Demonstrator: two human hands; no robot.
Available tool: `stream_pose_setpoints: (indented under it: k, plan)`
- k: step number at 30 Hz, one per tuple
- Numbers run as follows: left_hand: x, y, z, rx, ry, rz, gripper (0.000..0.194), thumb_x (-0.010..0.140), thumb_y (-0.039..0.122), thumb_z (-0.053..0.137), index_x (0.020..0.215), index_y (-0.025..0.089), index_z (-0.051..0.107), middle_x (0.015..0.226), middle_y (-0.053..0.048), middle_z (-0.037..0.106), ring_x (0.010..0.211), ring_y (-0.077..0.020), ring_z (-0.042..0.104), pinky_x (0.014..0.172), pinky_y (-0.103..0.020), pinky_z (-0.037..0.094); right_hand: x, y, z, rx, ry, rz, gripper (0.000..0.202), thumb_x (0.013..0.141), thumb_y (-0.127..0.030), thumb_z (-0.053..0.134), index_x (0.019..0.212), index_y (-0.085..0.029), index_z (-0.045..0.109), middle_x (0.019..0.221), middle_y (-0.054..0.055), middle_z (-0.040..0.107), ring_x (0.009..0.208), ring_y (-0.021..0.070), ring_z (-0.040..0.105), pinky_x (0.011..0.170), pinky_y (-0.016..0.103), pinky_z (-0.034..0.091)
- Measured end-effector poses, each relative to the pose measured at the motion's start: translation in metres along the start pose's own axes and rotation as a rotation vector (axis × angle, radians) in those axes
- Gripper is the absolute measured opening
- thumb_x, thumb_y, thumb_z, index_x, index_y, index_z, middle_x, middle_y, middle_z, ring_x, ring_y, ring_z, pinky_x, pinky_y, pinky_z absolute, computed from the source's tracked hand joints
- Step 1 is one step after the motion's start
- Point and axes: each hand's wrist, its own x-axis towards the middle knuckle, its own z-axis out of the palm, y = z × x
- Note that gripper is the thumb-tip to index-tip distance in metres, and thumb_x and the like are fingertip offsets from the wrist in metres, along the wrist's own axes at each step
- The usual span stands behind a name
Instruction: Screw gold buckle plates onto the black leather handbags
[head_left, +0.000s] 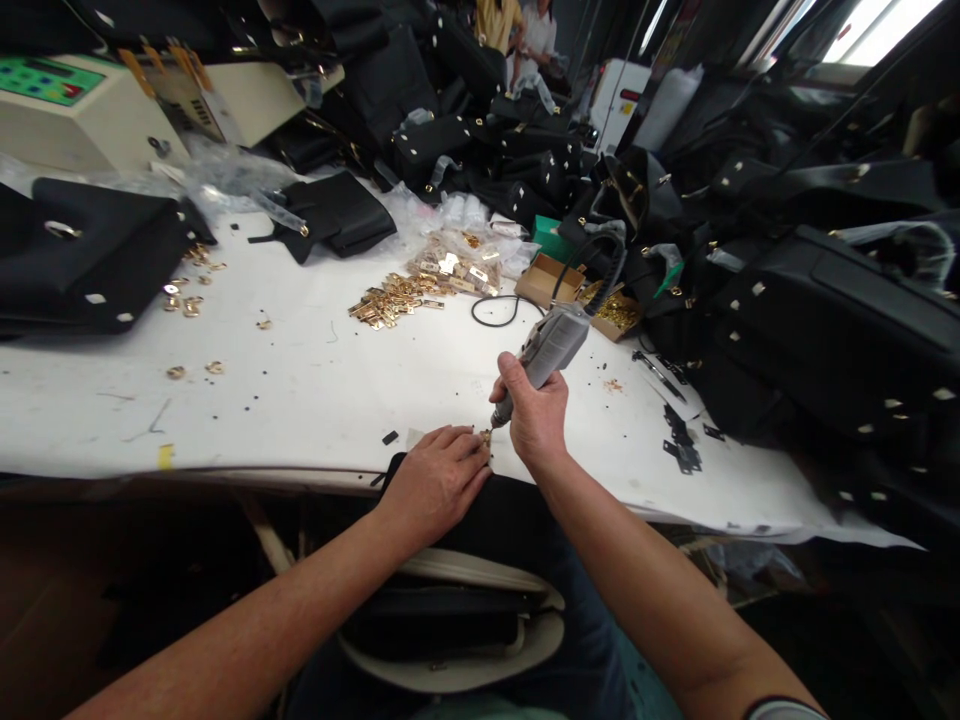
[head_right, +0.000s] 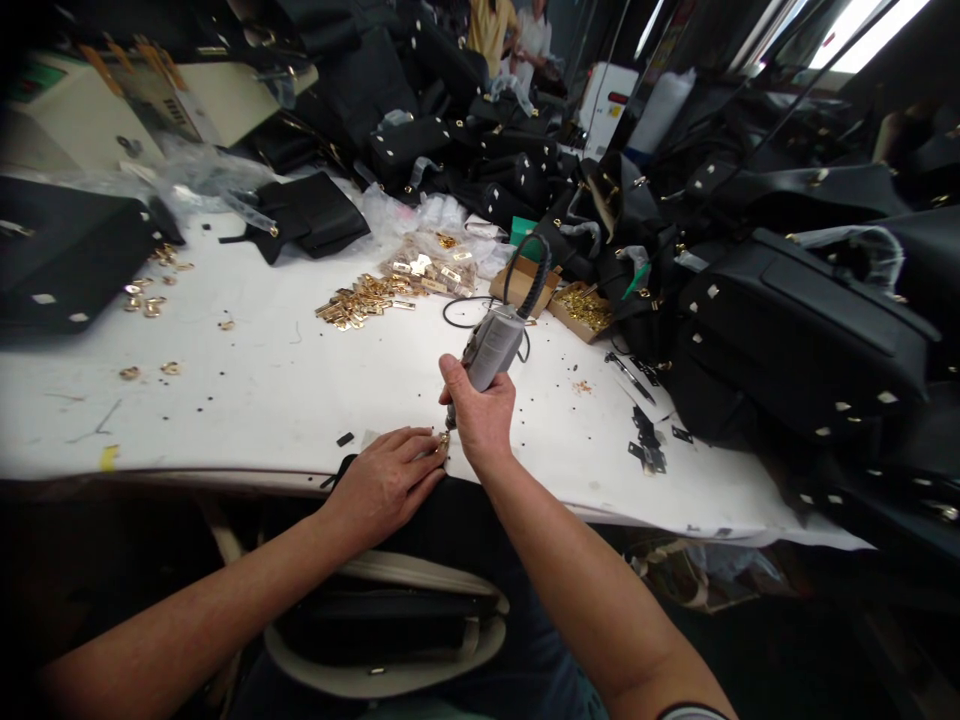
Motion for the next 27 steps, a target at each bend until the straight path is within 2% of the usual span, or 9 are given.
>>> stream_pose_setpoints:
  k: [9,14,22,27]
  plan:
    - [0.001,0.000,-0.001,-0.008,0.003,-0.003,0.022,0.097,0.023,0.056,0.114,0.019,0.070,0.117,-0.009,0.069,0.120,-0.0276,0.058,0.101,-0.049,0.052,-0.002,0.006,0.005,-0.075,-0.025,0.019,0.040,0.076,-0.055,0.075,0.069,-0.018,0.062,0.052,-0.002,0.059,0.042,0.0107,0.048,0.040,0.024,0.040]
    - [0.000,0.000,0.000,-0.012,-0.003,-0.008,0.023,0.097,0.023,0.055,0.115,0.019,0.069,0.119,-0.009,0.068,0.121,-0.0276,0.057,0.102,-0.048,0.051,-0.005,0.000,0.008,-0.172,-0.079,-0.010,0.039,0.081,-0.045,0.068,0.054,-0.019,0.055,0.047,-0.001,0.055,0.042,0.0107,0.047,0.044,0.024,0.043]
    - [0.003,0.002,-0.003,-0.006,-0.037,-0.029,0.022,0.098,0.023,0.053,0.112,0.019,0.070,0.113,-0.008,0.068,0.115,-0.0270,0.058,0.100,-0.047,0.051,-0.004,0.003,0.016,-0.262,-0.166,-0.095,0.029,0.076,-0.035,0.067,0.055,-0.021,0.053,0.046,-0.004,0.052,0.044,0.0112,0.047,0.046,0.025,0.041]
    - [0.002,0.002,-0.002,0.003,-0.013,-0.022,0.021,0.097,0.023,0.055,0.112,0.019,0.070,0.112,-0.008,0.069,0.116,-0.0269,0.058,0.098,-0.047,0.052,-0.002,0.005,0.011,-0.183,-0.205,-0.060,0.029,0.079,-0.036,0.066,0.057,-0.020,0.054,0.046,-0.004,0.052,0.041,0.0103,0.045,0.044,0.024,0.040]
